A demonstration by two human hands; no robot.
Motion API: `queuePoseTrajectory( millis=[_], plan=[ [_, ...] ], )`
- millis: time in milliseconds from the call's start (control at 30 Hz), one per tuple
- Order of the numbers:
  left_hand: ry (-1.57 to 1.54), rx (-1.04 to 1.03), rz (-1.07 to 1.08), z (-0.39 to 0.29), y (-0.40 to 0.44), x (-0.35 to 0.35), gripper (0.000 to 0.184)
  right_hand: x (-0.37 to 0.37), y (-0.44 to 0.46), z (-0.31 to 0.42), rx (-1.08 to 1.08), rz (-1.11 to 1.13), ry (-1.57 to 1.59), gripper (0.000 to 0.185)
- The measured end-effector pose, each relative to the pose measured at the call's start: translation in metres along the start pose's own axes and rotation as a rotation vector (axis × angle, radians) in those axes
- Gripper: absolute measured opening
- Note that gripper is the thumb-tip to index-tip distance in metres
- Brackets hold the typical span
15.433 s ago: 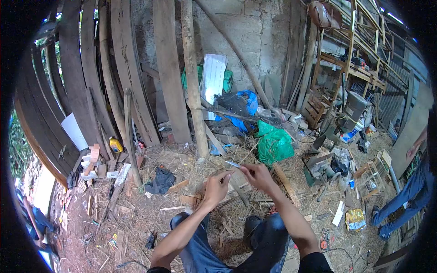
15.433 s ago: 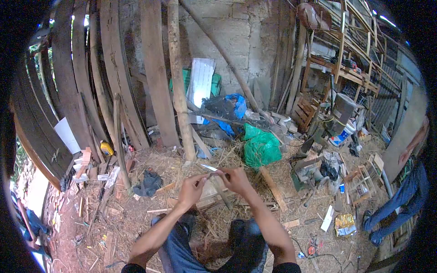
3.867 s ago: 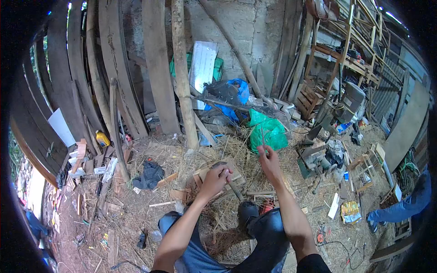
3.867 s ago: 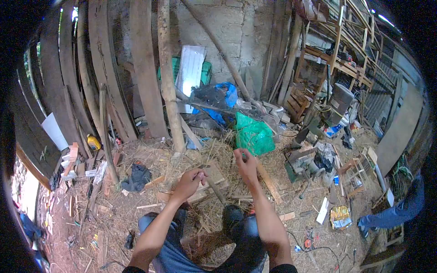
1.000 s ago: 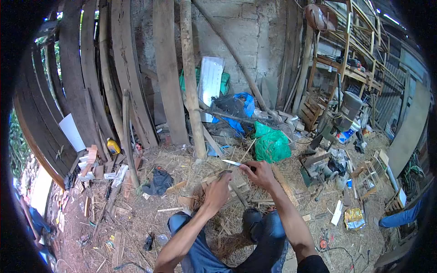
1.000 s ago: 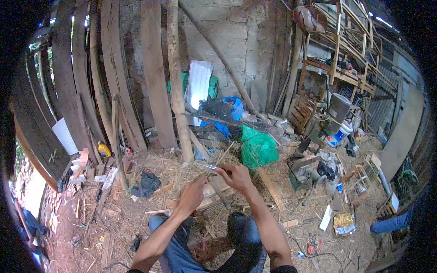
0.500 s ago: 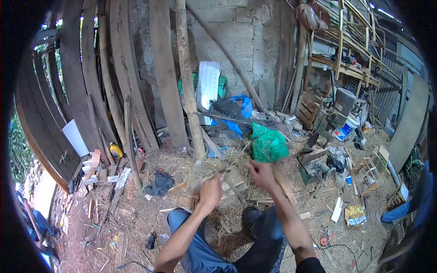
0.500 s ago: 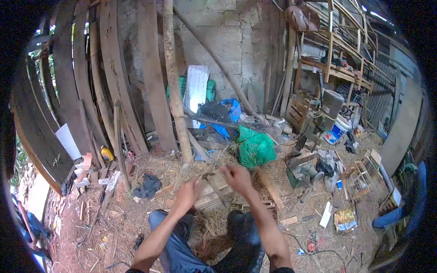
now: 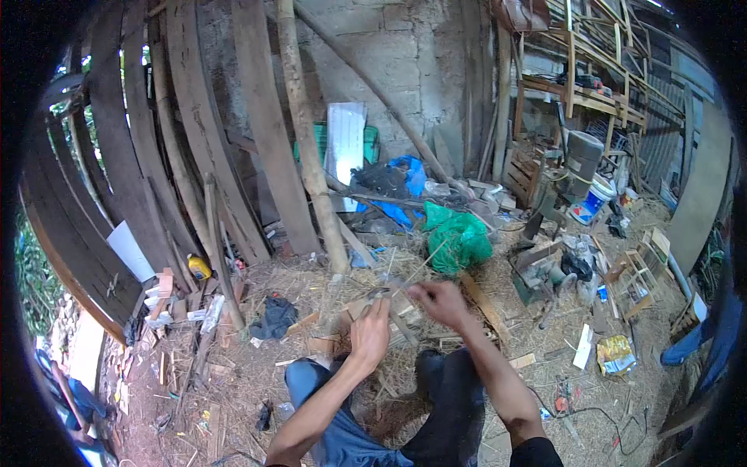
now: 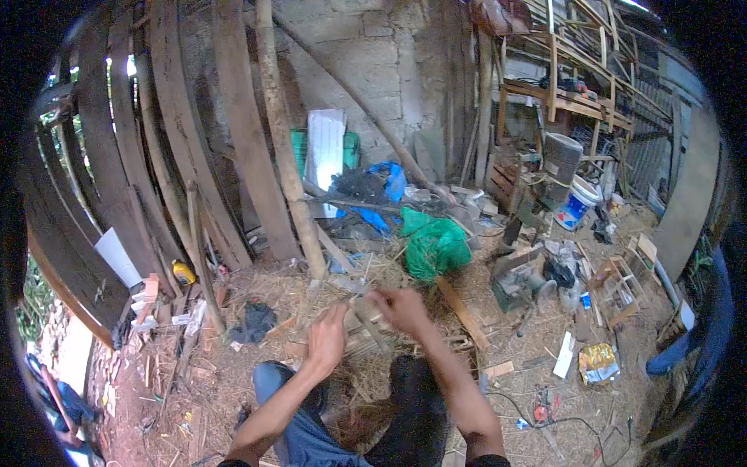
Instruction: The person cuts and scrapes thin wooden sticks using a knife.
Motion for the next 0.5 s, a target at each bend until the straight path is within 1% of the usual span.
queuePoseTrajectory(
  millis=[33, 67, 100, 200, 233, 300, 333, 367, 433, 467, 500],
  plan=[
    [-0.031, -0.017, -0.036, -0.006, 0.006, 0.0, 0.038, -0.005, -0.005, 0.024, 0.18, -0.01, -0.006, 0.033],
    [-0.04, -0.022, -0.032, -0.011, 0.01, -0.002, 0.038, -0.005, -0.002, 0.022, 0.047, 0.066, 0.043, 0.033],
    [-0.038, -0.013, -0.02, -0.012, 0.011, -0.002, 0.038, 0.0, 0.0, 0.018, 0.039, 0.067, 0.042, 0.033],
    [-0.035, 0.012, 0.002, -0.006, 0.009, -0.004, 0.038, -0.008, 0.003, 0.002, -0.01, 0.171, -0.043, 0.035],
    [-0.046, 0.013, 0.003, -0.004, 0.01, -0.006, 0.038, -0.01, 0.004, -0.003, -0.012, 0.173, -0.044, 0.035],
    [-0.049, 0.041, 0.025, 0.001, 0.008, -0.007, 0.038, -0.007, 0.005, -0.019, -0.037, 0.095, -0.086, 0.036],
    [-0.047, 0.071, 0.042, 0.005, 0.008, -0.007, 0.039, 0.003, 0.007, -0.032, -0.105, 0.021, -0.082, 0.037],
    [-0.044, 0.075, 0.044, 0.006, 0.005, -0.004, 0.039, 0.01, 0.008, -0.042, -0.106, 0.025, -0.079, 0.037],
    [-0.048, 0.031, 0.014, 0.005, -0.001, 0.007, 0.037, 0.024, 0.012, -0.072, -0.35, 0.058, 0.024, 0.04],
    [-0.047, 0.035, 0.01, 0.009, -0.002, 0.008, 0.037, 0.019, 0.014, -0.068, -0.345, 0.062, 0.024, 0.04],
    [-0.047, 0.054, 0.026, 0.014, -0.003, 0.006, 0.036, 0.019, 0.017, -0.058, -0.296, 0.016, 0.032, 0.042]
  ],
)
Point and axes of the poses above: each hand's wrist, its own y-axis towards the middle knuckle, its own x-axis out of the back of the hand, z = x × y, the point moved 10 cm from there along y, towards the middle knuckle, and after that the axes turned 4 degrees about y, right-handed, at the moved point
